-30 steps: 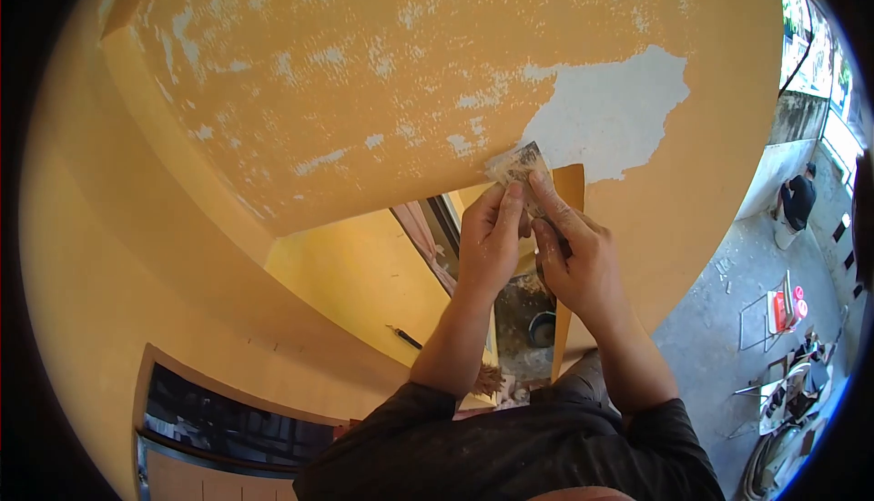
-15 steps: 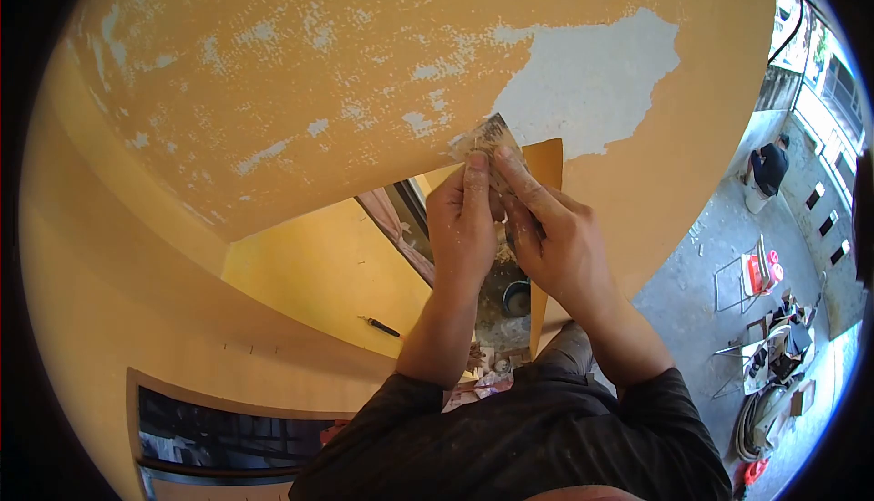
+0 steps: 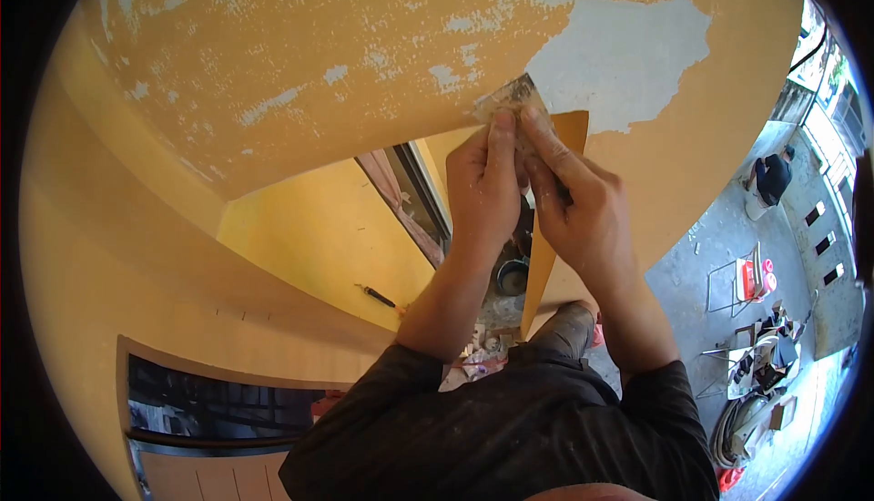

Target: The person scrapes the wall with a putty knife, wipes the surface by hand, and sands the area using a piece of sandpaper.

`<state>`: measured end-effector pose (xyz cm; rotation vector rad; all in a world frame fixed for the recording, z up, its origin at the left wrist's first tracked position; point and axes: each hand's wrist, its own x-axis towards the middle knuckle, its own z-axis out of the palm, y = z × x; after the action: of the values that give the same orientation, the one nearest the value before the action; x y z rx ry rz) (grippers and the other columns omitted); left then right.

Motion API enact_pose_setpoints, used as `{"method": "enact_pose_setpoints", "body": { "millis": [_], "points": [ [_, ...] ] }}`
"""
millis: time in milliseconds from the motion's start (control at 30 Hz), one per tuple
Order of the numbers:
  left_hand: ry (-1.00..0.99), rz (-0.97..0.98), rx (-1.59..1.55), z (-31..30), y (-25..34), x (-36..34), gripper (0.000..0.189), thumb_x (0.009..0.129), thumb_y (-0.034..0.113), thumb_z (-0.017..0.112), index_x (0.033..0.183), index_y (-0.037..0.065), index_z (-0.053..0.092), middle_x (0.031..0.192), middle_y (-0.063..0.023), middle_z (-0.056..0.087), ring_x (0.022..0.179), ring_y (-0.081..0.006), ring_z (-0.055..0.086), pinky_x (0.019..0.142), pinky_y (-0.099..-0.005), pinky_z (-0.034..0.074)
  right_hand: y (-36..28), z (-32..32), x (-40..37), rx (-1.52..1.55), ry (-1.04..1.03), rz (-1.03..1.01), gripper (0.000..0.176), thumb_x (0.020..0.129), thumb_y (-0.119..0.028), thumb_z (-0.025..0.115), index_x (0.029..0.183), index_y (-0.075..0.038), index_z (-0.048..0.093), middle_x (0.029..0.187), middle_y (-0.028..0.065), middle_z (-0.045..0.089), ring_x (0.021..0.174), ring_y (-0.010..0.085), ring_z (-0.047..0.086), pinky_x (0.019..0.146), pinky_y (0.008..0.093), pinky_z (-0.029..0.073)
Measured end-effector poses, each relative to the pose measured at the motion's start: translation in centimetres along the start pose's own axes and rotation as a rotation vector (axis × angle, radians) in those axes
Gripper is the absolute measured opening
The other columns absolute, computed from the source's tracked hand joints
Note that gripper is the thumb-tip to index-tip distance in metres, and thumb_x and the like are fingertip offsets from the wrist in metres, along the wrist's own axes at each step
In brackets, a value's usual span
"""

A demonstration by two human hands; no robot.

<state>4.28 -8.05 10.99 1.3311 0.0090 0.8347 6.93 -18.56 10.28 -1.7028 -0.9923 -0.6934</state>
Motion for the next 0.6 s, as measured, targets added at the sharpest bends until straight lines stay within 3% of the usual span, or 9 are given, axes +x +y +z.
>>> {"method": "enact_pose_setpoints", "body": {
  "millis": [167,267,467,533,600],
  "points": [
    [-0.051,0.035,-0.024,-0.5,-0.6,0.1,0.039,0.1,0.031,0.051,0.067,0.009,0.052,0.055,0.0071,0.039,0.048,-0.0019,0.031,0.044,-0.0212,0.025,0.2,0.4,-0.2,0.014,0.058,-0.039,0.047,0.084,-0.003,0.062,0.13,-0.013,0.057,0.079,0.0179,0.065,0.065,0.0325,0.064,0.058,0.0377,0.051],
    [-0.043,0.009,-0.024,-0.5,-1.0,0.0,0.043,0.1,0.032,0.049,0.065,0.008,0.051,0.052,0.0054,0.042,0.047,-0.0027,0.035,0.043,-0.0218,0.027,-0.5,0.0,-0.4,0.011,-0.044,0.059,0.046,0.085,-0.003,0.062,0.13,-0.012,0.057,0.08,0.0189,0.065,0.066,0.0323,0.065,0.059,0.0371,0.052],
    [-0.058,0.029,0.002,-0.6,-0.6,0.1,0.046,0.1,0.032,0.049,0.062,0.006,0.048,0.05,0.0044,0.043,0.046,-0.0031,0.038,0.042,-0.0228,0.03,-0.3,0.6,-0.4,0.041,0.064,-0.009,0.044,0.085,-0.002,0.061,0.129,-0.011,0.058,0.079,0.0193,0.065,0.065,0.0319,0.065,0.059,0.0367,0.052],
    [-0.054,0.039,0.01,-0.8,-0.7,-0.2,0.045,0.1,0.031,0.049,0.062,0.006,0.049,0.051,0.0045,0.043,0.047,-0.0031,0.038,0.043,-0.0229,0.03,-0.3,0.2,-0.5,-0.054,-0.014,0.044,0.043,0.085,0.003,0.061,0.127,-0.005,0.058,0.096,0.0204,0.069,0.07,0.0185,0.069,0.062,0.0279,0.052],
    [-0.051,0.026,0.017,-0.5,-1.0,-0.1,0.045,0.1,0.03,0.049,0.063,0.005,0.05,0.051,0.0044,0.043,0.048,-0.0033,0.038,0.044,-0.023,0.031,0.0,0.6,-0.3,-0.033,0.03,-0.014,0.044,0.084,0.003,0.061,0.127,-0.005,0.058,0.095,0.02,0.069,0.068,0.0171,0.068,0.061,0.0274,0.051]
  ]
}}
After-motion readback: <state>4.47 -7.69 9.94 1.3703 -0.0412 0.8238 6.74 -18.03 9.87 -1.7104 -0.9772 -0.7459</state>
